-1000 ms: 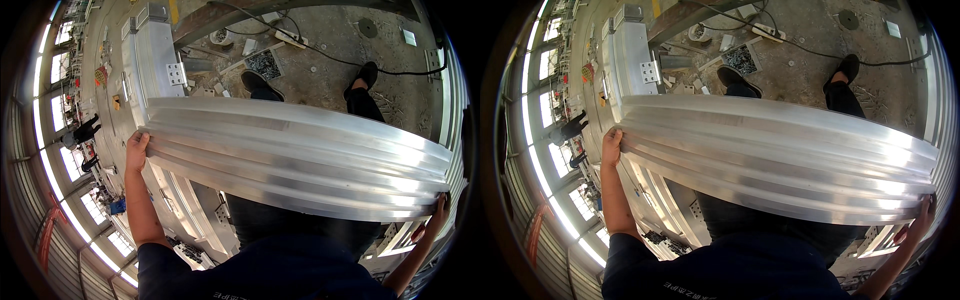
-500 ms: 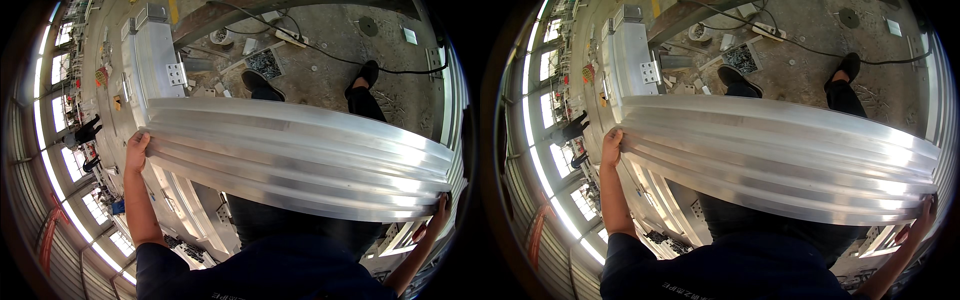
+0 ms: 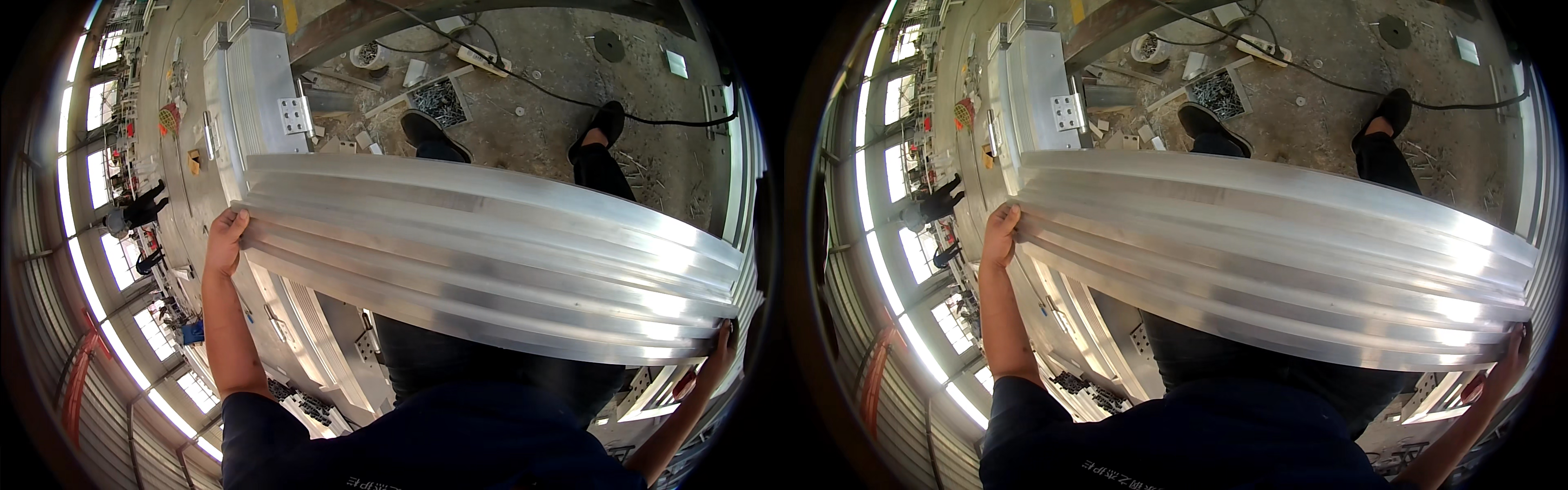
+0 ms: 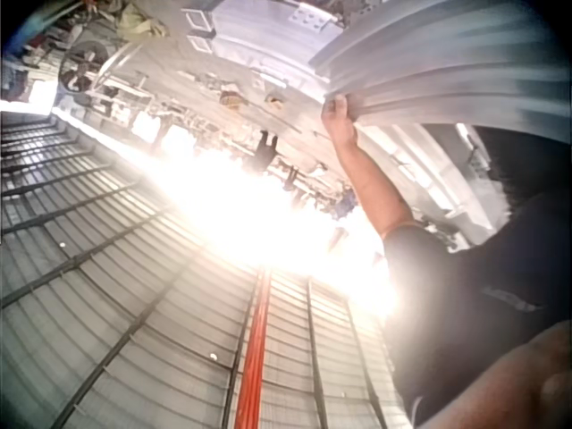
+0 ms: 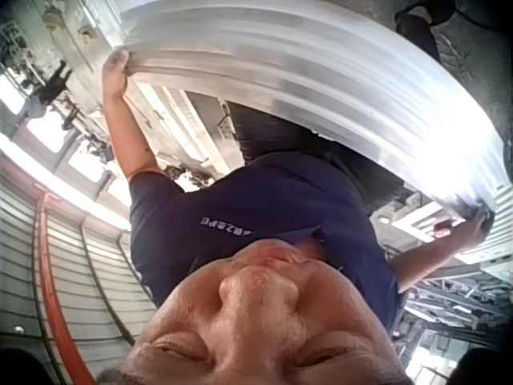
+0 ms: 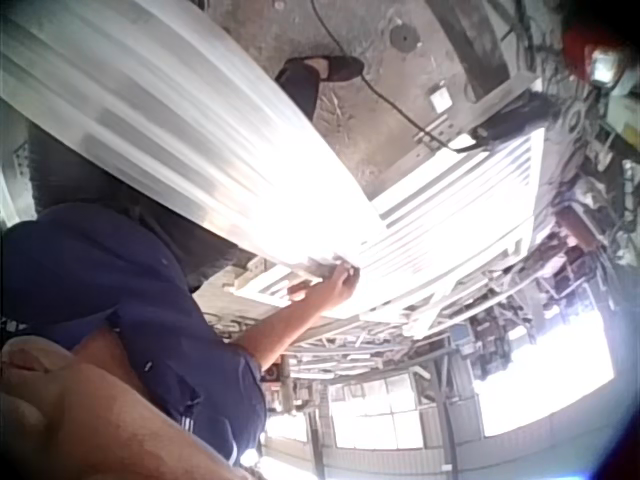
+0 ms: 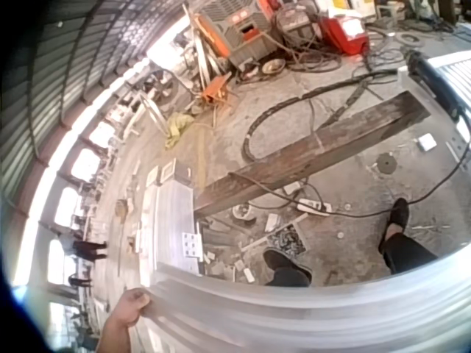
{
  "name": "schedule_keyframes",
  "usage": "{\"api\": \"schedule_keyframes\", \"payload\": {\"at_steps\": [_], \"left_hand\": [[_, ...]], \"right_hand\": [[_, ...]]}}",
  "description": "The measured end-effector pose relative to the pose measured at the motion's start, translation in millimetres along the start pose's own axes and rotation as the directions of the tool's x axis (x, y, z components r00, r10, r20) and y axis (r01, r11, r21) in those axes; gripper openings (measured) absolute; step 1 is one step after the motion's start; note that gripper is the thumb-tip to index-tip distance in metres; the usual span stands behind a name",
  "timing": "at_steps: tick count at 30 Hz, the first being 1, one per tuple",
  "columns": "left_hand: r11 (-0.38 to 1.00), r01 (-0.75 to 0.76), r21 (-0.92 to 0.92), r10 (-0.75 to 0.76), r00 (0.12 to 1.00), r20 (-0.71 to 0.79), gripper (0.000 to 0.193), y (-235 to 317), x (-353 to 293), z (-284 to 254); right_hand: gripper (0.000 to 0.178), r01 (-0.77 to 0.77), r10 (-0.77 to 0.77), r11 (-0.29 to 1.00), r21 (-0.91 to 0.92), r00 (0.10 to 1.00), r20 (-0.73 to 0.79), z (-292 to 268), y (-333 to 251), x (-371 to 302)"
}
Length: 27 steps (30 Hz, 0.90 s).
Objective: The person measures and marks several long silver metal profiles using a tape measure and a marker. They walk through the workshop to gather materials, then repeatedly measure and mark the profiles on a workbench.
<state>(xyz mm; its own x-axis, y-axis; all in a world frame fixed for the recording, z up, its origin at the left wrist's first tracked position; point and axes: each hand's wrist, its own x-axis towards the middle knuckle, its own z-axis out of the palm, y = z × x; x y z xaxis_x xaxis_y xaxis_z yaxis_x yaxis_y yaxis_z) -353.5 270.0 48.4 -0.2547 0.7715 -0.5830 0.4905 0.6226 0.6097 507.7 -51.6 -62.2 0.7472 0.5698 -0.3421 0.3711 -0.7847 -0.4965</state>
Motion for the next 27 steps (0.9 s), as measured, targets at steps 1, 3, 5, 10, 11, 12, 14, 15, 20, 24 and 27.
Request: {"api": "schedule_keyframes", "payload": {"at_steps": [1, 3, 5, 10, 11, 12, 14, 15, 20, 24, 27], "left_hand": [[1.0, 0.011, -0.001, -0.011, 1.0, 0.003, 0.043, 0, 0, -1], [1.0, -0.003, 0.005, 0.003, 1.0, 0.001, 0.039, -3, 3, -6], [0.998, -0.055, 0.011, 0.055, 0.998, 0.012, 0.035, -13, 12, -15], [0.992, -0.058, 0.111, 0.061, 0.998, -0.029, 0.036, -36, 14, -41], [0.994, -0.055, 0.095, 0.059, 0.998, -0.034, 0.037, -39, 10, -47], [0.996, -0.058, 0.069, 0.06, 0.998, -0.026, 0.038, -38, 10, -50], [0.998, -0.055, 0.015, 0.055, 0.998, -0.003, 0.04, -37, 13, -54], [0.998, -0.063, -0.004, 0.063, 0.998, 0.021, 0.043, -34, 15, -50], [0.999, -0.037, 0.016, 0.036, 0.998, 0.055, 0.05, -50, 36, -60], [0.987, 0.038, -0.155, -0.02, 0.993, 0.114, 0.055, -49, 31, -52], [0.989, 0.021, -0.146, -0.007, 0.996, 0.093, 0.059, -47, 22, -41]], "right_hand": [[0.052, 0.01, -0.01, 1.0, -0.003, 1.0, -0.006, -1, 0, 0], [0.051, -0.019, 0.02, 0.997, 0.069, 1.0, -0.007, 2, -1, -2], [0.049, -0.059, 0.062, 0.99, 0.129, 0.998, -0.021, -2, 3, -7], [0.042, -0.13, 0.151, 0.936, 0.328, 0.988, -0.041, 8, -34, -19], [0.04, -0.128, 0.155, 0.939, 0.32, 0.986, -0.06, 14, -53, -26], [0.038, -0.128, 0.163, 0.939, 0.319, 0.983, -0.083, 18, -69, -31], [0.035, -0.12, 0.161, 0.938, 0.326, 0.982, -0.103, 24, -78, -35], [0.034, -0.041, 0.091, 0.922, 0.384, 0.989, -0.115, 25, -67, -34], [0.044, -0.05, 0.11, 0.905, 0.423, 0.987, -0.117, 26, -67, -33], [0.048, -0.056, 0.113, 0.88, 0.472, 0.989, -0.093, 23, -68, -31], [0.05, -0.048, 0.107, 0.871, 0.489, 0.99, -0.093, 23, -64, -28]]}}
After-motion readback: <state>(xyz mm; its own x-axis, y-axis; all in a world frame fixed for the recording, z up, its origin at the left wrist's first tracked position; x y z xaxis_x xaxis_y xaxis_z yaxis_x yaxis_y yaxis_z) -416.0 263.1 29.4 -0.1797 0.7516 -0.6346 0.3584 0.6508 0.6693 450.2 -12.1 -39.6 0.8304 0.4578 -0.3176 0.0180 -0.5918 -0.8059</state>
